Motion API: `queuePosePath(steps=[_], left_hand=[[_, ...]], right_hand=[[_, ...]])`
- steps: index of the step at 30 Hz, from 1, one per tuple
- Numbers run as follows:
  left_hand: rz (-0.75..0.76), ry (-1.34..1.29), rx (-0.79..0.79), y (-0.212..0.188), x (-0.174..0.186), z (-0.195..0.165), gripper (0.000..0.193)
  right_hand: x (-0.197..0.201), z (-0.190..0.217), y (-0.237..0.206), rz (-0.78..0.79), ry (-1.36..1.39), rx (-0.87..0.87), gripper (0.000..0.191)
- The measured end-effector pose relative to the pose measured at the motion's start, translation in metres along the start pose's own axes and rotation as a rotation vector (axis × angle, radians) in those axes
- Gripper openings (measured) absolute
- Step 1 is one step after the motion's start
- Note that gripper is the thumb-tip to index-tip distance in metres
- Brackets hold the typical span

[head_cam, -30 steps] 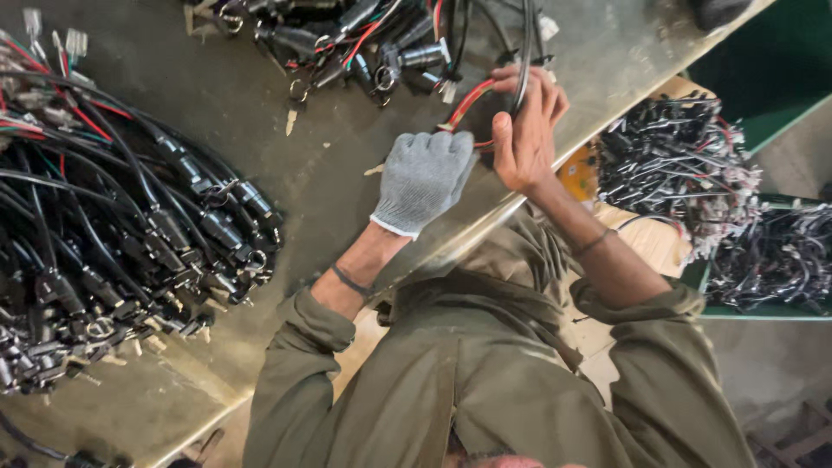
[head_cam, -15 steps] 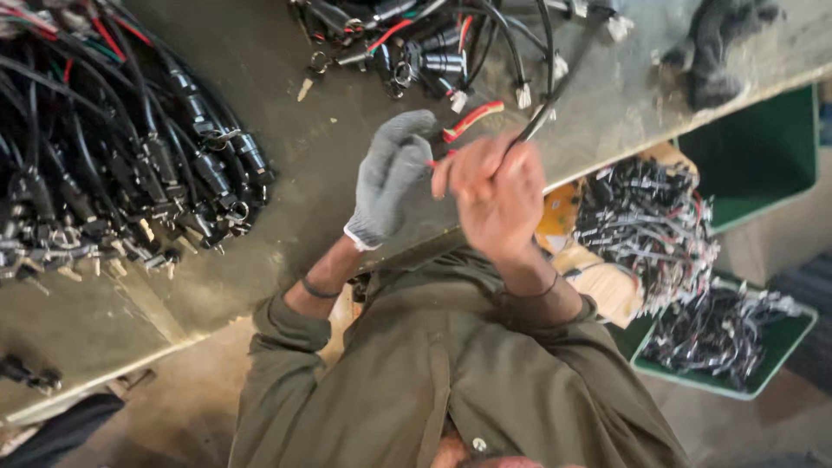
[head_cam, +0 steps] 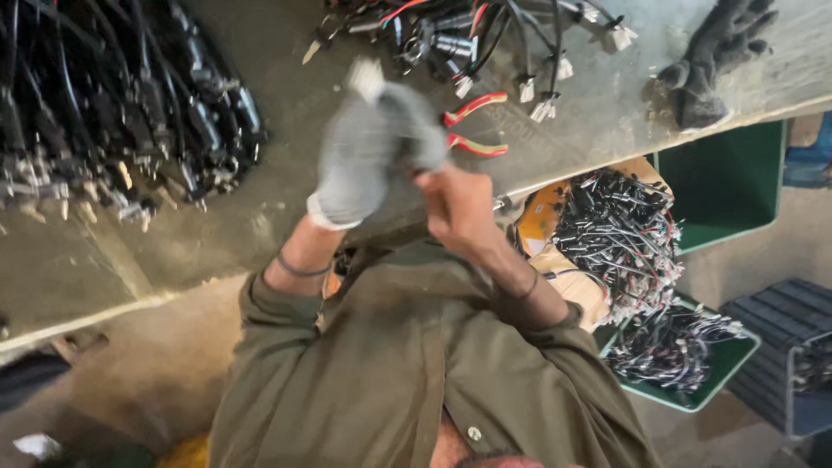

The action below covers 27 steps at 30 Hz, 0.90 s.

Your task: The person repeatedly strips the outer insulation from black electrical cables using red-handled pliers. The person holds each cable, cuts the insulation, and pulls it off to expose the inner conductors. The stripped cables are placed on the workbench.

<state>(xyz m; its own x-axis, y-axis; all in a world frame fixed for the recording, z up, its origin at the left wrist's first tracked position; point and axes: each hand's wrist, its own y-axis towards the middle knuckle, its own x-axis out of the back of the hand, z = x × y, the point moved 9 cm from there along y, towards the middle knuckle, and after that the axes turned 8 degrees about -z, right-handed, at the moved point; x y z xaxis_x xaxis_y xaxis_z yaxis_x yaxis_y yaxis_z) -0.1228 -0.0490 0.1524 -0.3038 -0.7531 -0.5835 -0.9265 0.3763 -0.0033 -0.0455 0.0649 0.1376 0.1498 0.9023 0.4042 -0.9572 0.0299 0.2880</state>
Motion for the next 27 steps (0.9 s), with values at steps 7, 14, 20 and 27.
queuePosePath(steps=[7, 14, 20, 27], left_hand=[[0.036, -0.109, -0.05, -0.016, -0.009, -0.001, 0.021], [0.242, 0.621, 0.033, -0.058, -0.069, 0.028, 0.025], [0.307, 0.773, -0.429, -0.058, -0.078, -0.027, 0.025], [-0.171, 0.704, -0.24, -0.029, -0.003, -0.04, 0.025]], right_hand=[[0.041, 0.051, 0.027, -0.167, -0.18, 0.222, 0.03], [0.106, 0.071, 0.042, -0.455, 0.662, -0.09, 0.038], [0.117, 0.076, 0.051, -0.289, 1.03, 0.048, 0.044], [0.115, 0.041, 0.078, -0.569, 0.783, 0.099, 0.026]])
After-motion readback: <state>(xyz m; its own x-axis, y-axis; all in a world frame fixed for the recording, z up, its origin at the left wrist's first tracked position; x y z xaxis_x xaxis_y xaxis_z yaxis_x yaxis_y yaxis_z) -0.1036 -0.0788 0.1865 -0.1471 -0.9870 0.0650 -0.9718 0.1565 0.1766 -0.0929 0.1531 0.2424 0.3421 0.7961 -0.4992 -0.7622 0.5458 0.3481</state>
